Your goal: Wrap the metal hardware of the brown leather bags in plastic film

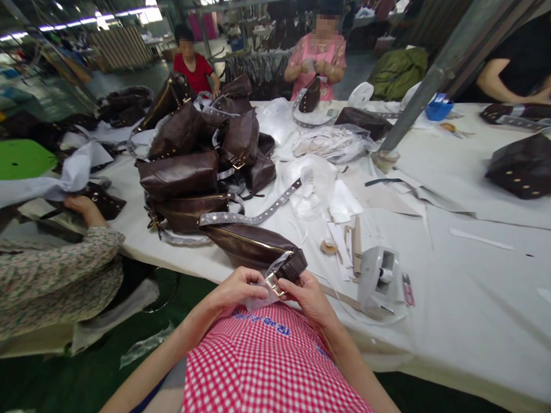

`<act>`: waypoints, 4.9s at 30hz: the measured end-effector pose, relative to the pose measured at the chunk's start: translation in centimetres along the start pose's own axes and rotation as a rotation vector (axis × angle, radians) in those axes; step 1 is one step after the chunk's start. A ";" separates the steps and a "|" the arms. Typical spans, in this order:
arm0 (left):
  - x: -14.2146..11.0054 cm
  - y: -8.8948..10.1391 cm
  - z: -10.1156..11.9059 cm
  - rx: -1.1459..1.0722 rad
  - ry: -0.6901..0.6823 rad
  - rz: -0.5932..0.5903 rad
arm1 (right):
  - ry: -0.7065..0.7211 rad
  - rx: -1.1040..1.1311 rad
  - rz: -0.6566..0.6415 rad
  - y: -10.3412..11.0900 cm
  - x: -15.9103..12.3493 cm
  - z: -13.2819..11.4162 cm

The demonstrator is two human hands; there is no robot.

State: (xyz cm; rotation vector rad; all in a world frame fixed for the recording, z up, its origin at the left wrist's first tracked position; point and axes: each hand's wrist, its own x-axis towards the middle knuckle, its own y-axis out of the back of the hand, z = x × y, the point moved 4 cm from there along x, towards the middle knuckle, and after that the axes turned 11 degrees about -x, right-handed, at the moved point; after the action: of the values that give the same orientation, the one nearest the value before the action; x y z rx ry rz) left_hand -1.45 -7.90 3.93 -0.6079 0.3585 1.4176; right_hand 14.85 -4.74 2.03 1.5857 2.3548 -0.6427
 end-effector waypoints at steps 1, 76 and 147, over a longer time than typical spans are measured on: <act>0.0 0.0 0.0 0.010 -0.005 0.000 | 0.002 -0.001 0.000 0.0 0.0 -0.1; 1.7 -1.5 1.2 0.126 -0.340 0.061 | 0.006 0.087 0.068 0.7 1.2 0.8; 1.4 -2.0 0.4 -0.011 -0.199 -0.072 | 0.086 0.278 0.185 0.9 1.7 0.8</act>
State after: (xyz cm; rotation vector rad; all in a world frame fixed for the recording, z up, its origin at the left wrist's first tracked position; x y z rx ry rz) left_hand 0.66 -6.63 3.76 -0.4788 0.1693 1.3978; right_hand 14.96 -3.43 0.46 1.9571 2.2166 -0.9074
